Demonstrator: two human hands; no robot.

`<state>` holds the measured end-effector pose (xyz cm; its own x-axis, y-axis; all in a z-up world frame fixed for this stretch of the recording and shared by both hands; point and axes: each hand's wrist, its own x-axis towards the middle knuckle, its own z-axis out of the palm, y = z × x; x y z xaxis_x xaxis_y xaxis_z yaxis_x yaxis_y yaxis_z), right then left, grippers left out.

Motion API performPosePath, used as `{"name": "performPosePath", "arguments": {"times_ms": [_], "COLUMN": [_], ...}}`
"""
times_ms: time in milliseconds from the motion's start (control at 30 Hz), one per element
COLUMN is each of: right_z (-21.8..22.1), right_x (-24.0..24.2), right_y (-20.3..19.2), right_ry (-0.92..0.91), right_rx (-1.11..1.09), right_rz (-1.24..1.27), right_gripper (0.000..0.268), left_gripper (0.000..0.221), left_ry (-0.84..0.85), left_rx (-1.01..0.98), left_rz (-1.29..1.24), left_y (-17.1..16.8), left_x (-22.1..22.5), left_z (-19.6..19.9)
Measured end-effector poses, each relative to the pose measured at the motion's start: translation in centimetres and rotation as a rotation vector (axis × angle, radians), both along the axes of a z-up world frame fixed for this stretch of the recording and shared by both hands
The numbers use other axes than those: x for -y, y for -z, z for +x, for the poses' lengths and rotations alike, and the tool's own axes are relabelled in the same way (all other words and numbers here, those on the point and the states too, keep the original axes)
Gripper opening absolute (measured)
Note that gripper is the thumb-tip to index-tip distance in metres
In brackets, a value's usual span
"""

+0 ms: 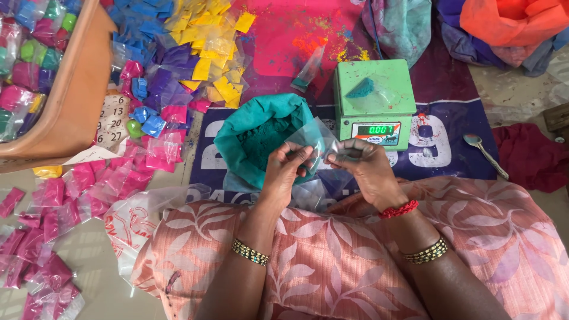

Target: Weighing colored powder and sealing it into small plastic packets.

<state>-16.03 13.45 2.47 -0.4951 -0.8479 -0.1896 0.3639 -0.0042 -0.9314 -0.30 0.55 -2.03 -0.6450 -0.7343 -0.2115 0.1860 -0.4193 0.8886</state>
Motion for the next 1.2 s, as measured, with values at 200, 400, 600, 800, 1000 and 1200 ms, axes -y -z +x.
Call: {"name": "performPosePath", "arguments": {"times_ms": [200,400,600,800,1000,1200], "right_z": [-0.2,0.0,-0.2,-0.2,-0.5,-1.3], "right_x": [0.0,0.0,-0.4,-0.7,-0.7,-0.5], "right_y": [-0.9,-2.4,-3.3,-4.3,-4.5,-3.4], "right_ry": [-0.021,-0.09,-0.157,-0.21,-0.19,-0.259], "right_rx": [-0.151,-0.377,-0.664,-0.894,-0.737,-0.526], "right_rz": [0.063,0.221,0.338,0.363,0.311,0.296], "right_gripper": [0.022,0.021,0.017,0.016,0.02,0.027], "left_gripper": [0.019,0.025,0.024,0.021,0.02,0.018], "left_ry": [0.092,0.139,0.228,0.259,0.225,0.177], "left_rx": [-0.003,0.16,0.261,0.351,0.271,0.357], "left_rz": [0.004,-0.219,-0.46,-0.551,-0.51,-0.587], "left_y": [-2.9,-2.3,-2.0,-0.7,-0.5,-1.3], "left_x": [0.4,1.7,1.7,2.0,2.1,1.1], "left_z": [0.7,1.5,1.7,1.8,1.1,1.6]}}
